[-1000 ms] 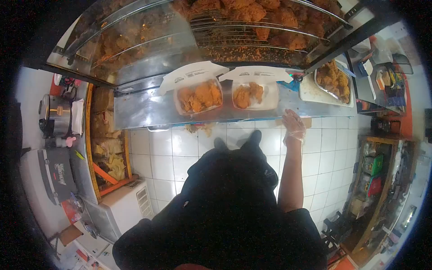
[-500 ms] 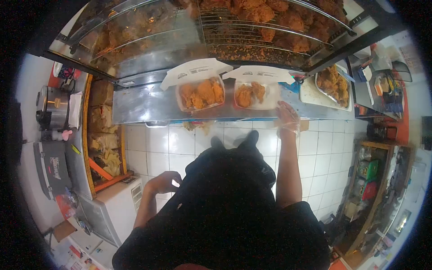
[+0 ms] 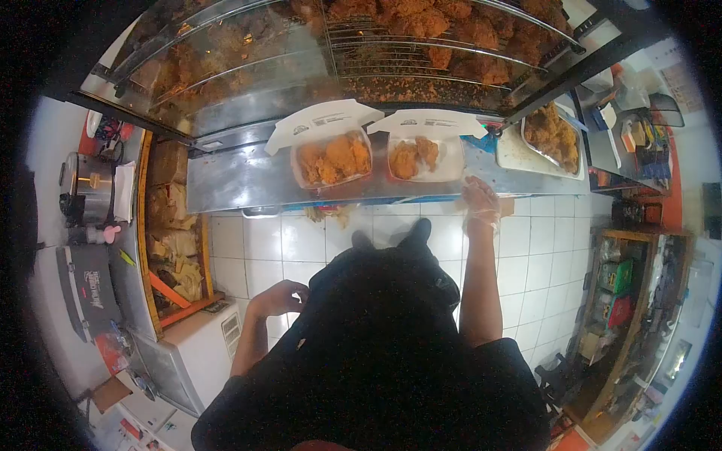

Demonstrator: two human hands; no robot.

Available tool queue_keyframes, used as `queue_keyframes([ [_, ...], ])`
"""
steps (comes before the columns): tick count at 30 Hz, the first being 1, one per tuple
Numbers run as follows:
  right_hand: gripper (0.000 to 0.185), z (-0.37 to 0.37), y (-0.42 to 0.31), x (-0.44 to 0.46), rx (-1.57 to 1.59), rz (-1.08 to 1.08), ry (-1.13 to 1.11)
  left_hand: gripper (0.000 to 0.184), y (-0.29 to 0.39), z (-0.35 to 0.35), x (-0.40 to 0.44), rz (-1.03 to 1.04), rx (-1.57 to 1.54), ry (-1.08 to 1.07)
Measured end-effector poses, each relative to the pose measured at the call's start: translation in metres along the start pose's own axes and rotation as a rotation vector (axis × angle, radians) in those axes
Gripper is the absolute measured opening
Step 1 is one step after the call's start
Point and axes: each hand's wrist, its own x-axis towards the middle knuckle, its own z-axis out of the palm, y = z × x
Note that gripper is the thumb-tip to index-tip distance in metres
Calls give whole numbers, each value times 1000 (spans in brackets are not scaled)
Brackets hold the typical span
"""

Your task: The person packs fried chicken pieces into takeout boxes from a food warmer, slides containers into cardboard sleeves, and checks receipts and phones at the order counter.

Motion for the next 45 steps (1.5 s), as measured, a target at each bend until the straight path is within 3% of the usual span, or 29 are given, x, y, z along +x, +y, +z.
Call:
queue_keyframes([
  [10, 33, 17, 4, -9, 16, 82, 9, 26, -13, 3, 8, -103, 291, -7],
  [15, 34, -2, 25, 3, 101, 43, -70, 34, -27, -1, -7, -56, -138, 28],
  [17, 34, -6, 31, 6, 126, 41, -82, 36, -31, -1, -6, -71, -127, 8],
  [20, 35, 3, 27, 1, -132, -125, -197, 40, -28, -2, -4, -99, -74, -9],
  [22, 33, 18, 12, -7, -91, 66, -12, 42, -26, -2, -1, -109, -32, -6],
  [23, 33, 16, 15, -2, -85, 61, -6, 43, -26, -3, 1, -120, -8, -12],
  [29, 26, -1, 46, 29, -228, -349, -148, 41, -31, -8, 15, -148, 94, -38],
  [34, 32, 37, 4, 6, -429, -359, -120, 36, -20, -18, 28, -112, 166, -24],
  [35, 37, 47, 13, 26, -484, -545, -222, 34, -21, -21, 32, -122, 183, -42],
  [37, 47, 72, 20, 54, -677, -486, -205, 31, -17, -23, 35, -138, 203, -61],
  [38, 53, 100, -10, 35, -804, -237, -85, 30, -8, -24, 36, -144, 197, -83],
  [42, 63, 106, 6, 67, -946, -486, -283, 28, 0, -25, 38, -114, 243, -99],
  [44, 56, 110, -18, 45, -792, -234, -380, 31, -1, -22, 38, -143, 265, -110],
  [45, 56, 105, 4, 63, -796, -233, -381, 31, -3, -20, 37, -142, 261, -111],
])
